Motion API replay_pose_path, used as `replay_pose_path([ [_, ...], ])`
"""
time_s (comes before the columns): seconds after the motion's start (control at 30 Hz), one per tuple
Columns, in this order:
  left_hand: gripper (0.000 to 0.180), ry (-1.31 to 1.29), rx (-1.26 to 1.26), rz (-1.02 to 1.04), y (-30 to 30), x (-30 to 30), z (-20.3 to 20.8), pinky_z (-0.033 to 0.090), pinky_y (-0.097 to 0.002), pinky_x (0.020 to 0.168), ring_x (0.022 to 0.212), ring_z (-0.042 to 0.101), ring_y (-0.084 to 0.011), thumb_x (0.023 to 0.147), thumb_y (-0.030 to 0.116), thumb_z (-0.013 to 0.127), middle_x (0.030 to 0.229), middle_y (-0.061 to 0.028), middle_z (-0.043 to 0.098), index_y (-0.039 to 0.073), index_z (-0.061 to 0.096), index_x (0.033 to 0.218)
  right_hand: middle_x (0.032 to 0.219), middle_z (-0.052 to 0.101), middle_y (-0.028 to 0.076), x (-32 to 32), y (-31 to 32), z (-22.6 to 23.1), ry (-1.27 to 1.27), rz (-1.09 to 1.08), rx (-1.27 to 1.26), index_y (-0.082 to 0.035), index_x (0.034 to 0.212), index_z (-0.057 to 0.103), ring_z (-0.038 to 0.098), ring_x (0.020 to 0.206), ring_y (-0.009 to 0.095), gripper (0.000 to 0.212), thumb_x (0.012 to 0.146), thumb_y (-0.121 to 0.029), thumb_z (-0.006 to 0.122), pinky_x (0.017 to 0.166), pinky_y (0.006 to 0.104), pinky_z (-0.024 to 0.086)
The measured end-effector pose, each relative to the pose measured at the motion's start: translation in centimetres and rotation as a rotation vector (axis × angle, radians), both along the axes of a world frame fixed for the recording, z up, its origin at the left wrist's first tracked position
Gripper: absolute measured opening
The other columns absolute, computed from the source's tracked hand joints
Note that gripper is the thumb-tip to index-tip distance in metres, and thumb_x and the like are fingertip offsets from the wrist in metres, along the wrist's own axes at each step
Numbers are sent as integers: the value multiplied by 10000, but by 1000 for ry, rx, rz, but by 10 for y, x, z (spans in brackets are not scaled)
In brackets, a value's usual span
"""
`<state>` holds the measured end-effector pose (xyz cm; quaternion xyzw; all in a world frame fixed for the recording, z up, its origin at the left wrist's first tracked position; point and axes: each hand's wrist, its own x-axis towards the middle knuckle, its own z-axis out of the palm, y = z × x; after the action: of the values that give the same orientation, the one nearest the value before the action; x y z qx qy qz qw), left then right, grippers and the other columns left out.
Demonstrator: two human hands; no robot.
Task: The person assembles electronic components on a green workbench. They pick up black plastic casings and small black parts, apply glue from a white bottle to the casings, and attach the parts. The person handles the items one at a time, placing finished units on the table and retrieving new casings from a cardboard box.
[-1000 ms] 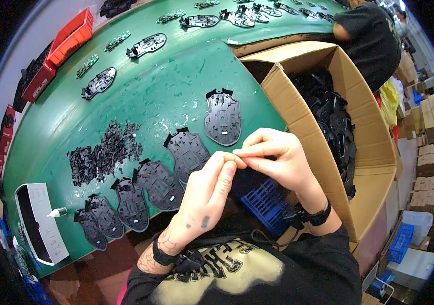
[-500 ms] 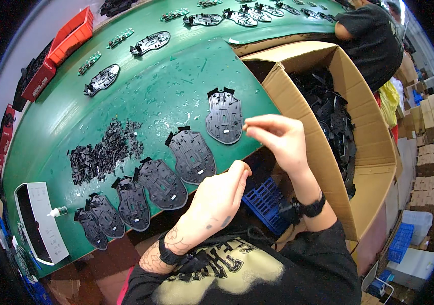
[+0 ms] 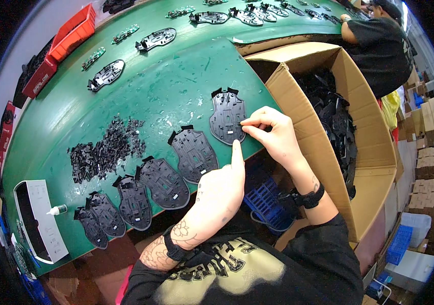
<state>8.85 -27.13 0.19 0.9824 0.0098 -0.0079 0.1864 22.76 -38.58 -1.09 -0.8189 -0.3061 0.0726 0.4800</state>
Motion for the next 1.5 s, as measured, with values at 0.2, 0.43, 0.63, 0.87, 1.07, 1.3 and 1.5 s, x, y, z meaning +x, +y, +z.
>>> replay_pose_path([
  [0.2, 612, -27, 48, 12, -1, 1, -3, 495, -299, 461, 482, 600, -146, 796, 87, 554, 610, -23, 567, -63, 392, 1367, 808, 629, 13, 3, -1, 1, 56, 8, 9, -25, 863, 723, 517, 666, 60, 105, 759, -8, 715, 609, 199, 421],
  [0.43, 589, -49, 25, 11, 0, 3, -4, 505, -306, 469, 498, 617, -156, 806, 93, 555, 613, -27, 578, -55, 411, 1358, 807, 632, 11, 4, -1, -1, 74, 14, 29, -24, 861, 722, 520, 675, 59, 103, 759, -10, 719, 617, 199, 420],
  [0.63, 547, -63, 24, 21, 0, 5, -4, 510, -310, 463, 506, 625, -169, 812, 83, 551, 621, -37, 587, -54, 441, 1330, 798, 628, 7, 4, -1, -1, 65, 21, 3, -20, 853, 718, 518, 668, 52, 98, 756, -10, 717, 609, 196, 417],
  [0.87, 514, -113, 17, 40, 0, 4, -4, 506, -304, 460, 506, 623, -169, 808, 72, 554, 620, -36, 586, -67, 469, 1295, 757, 619, -6, 5, 6, 4, 98, 9, -38, -18, 839, 713, 510, 647, 39, 85, 754, -23, 719, 591, 192, 414],
  [1.07, 493, -149, -21, 16, 0, 9, -7, 508, -300, 481, 518, 627, -173, 806, 65, 548, 631, -50, 602, -88, 478, 1270, 742, 615, -15, 7, 4, 7, 131, 4, -92, -14, 826, 705, 505, 649, 32, 77, 755, -39, 722, 591, 185, 408],
  [1.3, 467, -146, -63, 7, 2, 8, -3, 518, -321, 504, 539, 640, -205, 807, 55, 533, 641, -80, 620, -108, 487, 1243, 734, 615, -27, 8, 4, 3, 151, 21, -51, -29, 824, 706, 493, 642, 21, 72, 756, -41, 725, 585, 181, 399],
  [1.5, 448, -163, -70, 14, 3, 7, -4, 524, -330, 517, 557, 652, -218, 814, 58, 519, 653, -99, 635, -109, 498, 1230, 730, 614, -36, 8, 4, 3, 124, 43, -47, -32, 819, 707, 481, 640, 13, 64, 759, -43, 724, 580, 176, 391],
])
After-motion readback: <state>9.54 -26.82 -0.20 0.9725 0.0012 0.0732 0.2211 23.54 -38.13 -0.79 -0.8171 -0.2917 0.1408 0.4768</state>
